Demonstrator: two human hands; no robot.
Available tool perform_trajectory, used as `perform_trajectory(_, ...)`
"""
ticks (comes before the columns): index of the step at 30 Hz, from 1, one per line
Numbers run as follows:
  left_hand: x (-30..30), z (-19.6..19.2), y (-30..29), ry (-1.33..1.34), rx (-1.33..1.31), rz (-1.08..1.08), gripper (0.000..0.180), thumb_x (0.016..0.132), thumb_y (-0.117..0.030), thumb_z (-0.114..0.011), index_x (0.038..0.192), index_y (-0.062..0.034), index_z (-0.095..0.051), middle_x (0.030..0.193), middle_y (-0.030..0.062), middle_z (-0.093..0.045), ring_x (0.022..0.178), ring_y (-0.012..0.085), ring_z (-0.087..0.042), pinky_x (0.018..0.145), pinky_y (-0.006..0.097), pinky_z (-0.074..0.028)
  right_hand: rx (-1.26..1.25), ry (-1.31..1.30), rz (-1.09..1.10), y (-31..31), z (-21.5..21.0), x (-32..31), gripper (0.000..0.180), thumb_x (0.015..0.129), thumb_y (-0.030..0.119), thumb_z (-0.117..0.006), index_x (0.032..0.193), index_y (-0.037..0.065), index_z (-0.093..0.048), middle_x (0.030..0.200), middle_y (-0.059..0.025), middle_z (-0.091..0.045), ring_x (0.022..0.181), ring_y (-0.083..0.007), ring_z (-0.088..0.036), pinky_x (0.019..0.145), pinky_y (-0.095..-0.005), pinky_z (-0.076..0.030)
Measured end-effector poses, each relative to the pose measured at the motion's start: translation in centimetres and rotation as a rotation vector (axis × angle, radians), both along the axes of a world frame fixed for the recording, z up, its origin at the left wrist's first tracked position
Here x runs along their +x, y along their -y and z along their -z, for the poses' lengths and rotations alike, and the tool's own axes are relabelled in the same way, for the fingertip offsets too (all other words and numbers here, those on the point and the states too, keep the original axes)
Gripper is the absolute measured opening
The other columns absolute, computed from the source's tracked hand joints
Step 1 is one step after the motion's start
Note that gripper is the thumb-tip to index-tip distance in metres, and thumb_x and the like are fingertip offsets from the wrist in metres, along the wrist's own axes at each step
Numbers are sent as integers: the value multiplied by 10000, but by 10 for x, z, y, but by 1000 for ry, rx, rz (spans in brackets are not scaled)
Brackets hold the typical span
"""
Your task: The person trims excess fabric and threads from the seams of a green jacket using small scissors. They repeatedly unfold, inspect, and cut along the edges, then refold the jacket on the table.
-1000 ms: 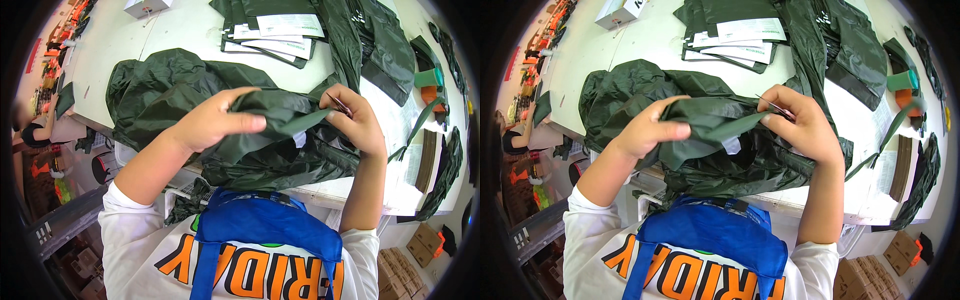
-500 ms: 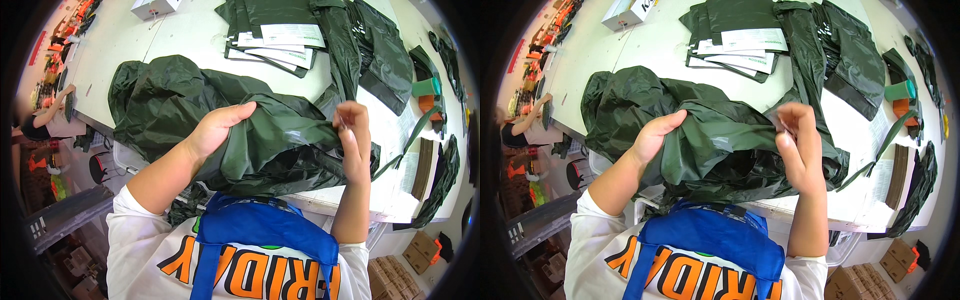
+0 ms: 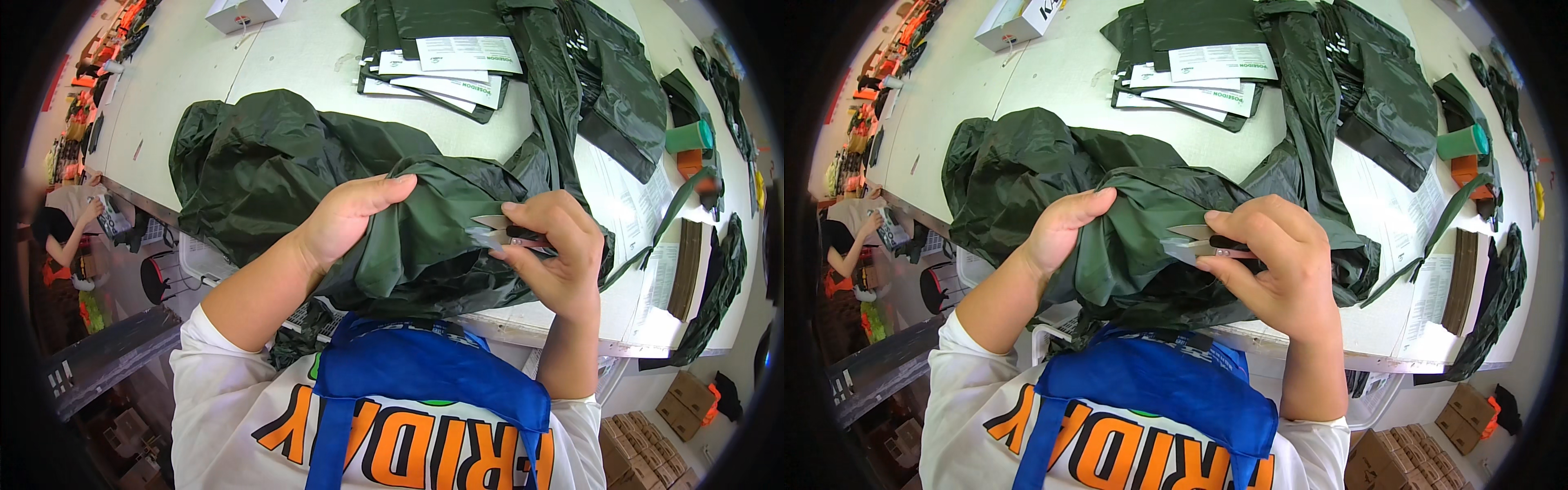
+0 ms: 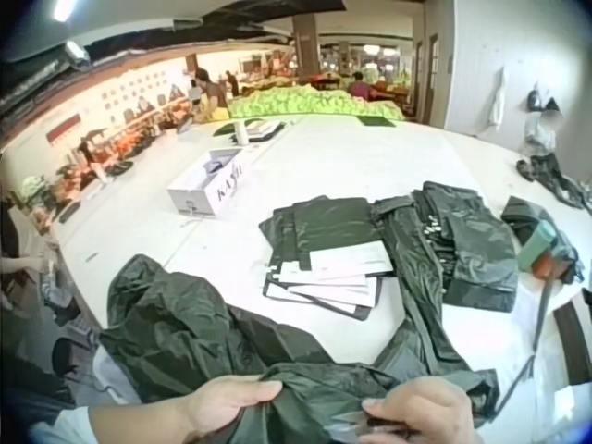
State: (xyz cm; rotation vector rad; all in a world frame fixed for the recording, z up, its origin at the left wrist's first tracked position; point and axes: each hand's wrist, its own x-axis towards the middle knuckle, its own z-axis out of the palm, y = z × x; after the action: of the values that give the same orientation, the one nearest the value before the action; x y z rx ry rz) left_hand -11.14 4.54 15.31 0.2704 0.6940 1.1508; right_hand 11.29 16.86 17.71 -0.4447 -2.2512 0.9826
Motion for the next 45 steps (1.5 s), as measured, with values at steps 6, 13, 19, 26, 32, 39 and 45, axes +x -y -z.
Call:
perform_trajectory(6, 5, -7, -2, -47, -15, -35, 401, 997, -240, -405, 1172, 85, -562, 1115, 149, -640, 975, 198, -638, 901, 304, -491, 3, 26, 31, 5, -2, -1, 310, 595, 63, -787, 879, 26, -668, 752, -63, -602, 643, -203, -579, 555, -293, -461)
perform_trajectory(13, 6, -10, -3, -51, 15, -26, 396, 994, -234, -408, 1184, 84, -548, 1126, 149, -631, 995, 201, -628, 907, 309, -486, 105, 40, 46, 6, -5, 0, 284, 589, 83, -782, 847, 51, -668, 730, -48, -607, 640, -216, -575, 570, -320, -439)
perform_trajectory(19, 6, -11, -3, -59, 15, -28, 378, 995, -224, -409, 1157, 75, -573, 1103, 130, -642, 981, 178, -630, 891, 288, -490, 114, 64, 35, 6, -7, 0, 261, 603, 106, -780, 836, 62, -669, 730, -43, -612, 646, -214, -575, 573, -321, -433)
perform_trajectory(26, 3, -12, -5, -182, -21, 15, 417, 993, -257, -422, 1221, 79, -514, 1166, 145, -610, 1031, 201, -610, 926, 320, -471, 212, 84, -31, -1, -9, -1, 243, 641, 152, -793, 827, 66, -662, 748, -32, -616, 631, -176, -559, 559, -306, -411)
perform_trajectory(32, -1, -13, -13, 36, -113, -53, 491, 1002, -338, -394, 1288, 55, -462, 1246, 169, -564, 1106, 260, -581, 980, 375, -451, -608, -71, 158, -23, 22, 4, 588, 690, 282, -820, 1153, 13, -579, 1037, -20, -626, 638, -31, -442, 545, -172, -323)
perform_trajectory(39, -13, -1, -22, -11, -9, -12, 508, 996, -373, -411, 1296, 33, -464, 1251, 138, -561, 1104, 207, -577, 976, 328, -451, -806, 151, -15, -51, 34, 6, 169, 809, 139, -707, 862, 0, -628, 729, 63, -525, 678, -24, -434, 609, -182, -338)
perform_trajectory(45, -14, -51, -16, -1480, 349, 281, 521, 739, -107, -727, 1183, -1, -475, 995, 157, -620, 913, 281, -614, 813, 352, -471, -262, -52, 461, -33, 2, 9, 53, 814, -7, -627, 861, -9, -603, 779, -23, -590, 715, -64, -518, 652, -215, -420)
